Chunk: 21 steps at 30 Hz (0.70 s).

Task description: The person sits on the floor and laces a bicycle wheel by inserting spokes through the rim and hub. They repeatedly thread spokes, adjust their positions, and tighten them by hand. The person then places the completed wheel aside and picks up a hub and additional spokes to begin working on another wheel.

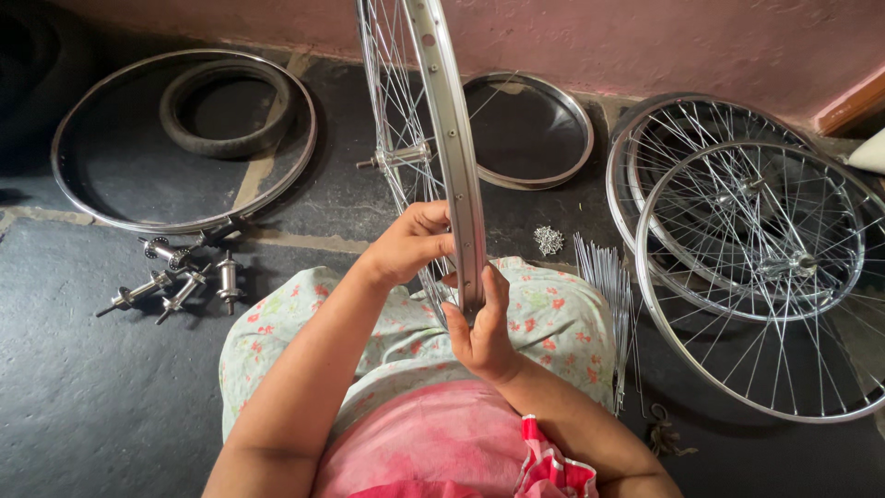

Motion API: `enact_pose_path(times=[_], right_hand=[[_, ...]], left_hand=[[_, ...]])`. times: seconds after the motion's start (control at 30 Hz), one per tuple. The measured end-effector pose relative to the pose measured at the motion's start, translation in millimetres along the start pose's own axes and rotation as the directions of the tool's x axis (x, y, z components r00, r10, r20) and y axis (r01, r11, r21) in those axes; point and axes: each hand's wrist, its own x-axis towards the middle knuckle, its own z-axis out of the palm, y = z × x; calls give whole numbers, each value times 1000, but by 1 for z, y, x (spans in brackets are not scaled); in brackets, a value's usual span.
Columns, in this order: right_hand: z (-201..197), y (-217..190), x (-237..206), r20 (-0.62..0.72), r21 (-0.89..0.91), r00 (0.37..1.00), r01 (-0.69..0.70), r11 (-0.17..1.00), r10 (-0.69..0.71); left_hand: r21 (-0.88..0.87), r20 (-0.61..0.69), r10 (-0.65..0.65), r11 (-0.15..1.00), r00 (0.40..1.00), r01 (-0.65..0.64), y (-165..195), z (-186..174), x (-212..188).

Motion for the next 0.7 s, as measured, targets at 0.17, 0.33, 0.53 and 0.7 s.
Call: enact_pose_path(times=[0.17, 0.33, 0.53, 0.7], right_hand=[[1, -3, 2, 4, -37, 1000, 23, 999, -23], [2, -2, 2, 0, -64, 1000, 16, 998, -16], [3, -1, 1, 10, -29, 1000, 7, 1000, -7], [6, 0, 0, 5, -14, 1000, 7, 1000, -7]], left_hand=[[32, -31, 59, 998, 998, -58, -6, -1, -3], [-12, -77, -28, 1000, 997, 27, -1, -2, -4], [79, -109, -1, 997, 994, 10, -2, -7, -5], [197, -56, 91, 977, 994, -78, -7, -4, -6]])
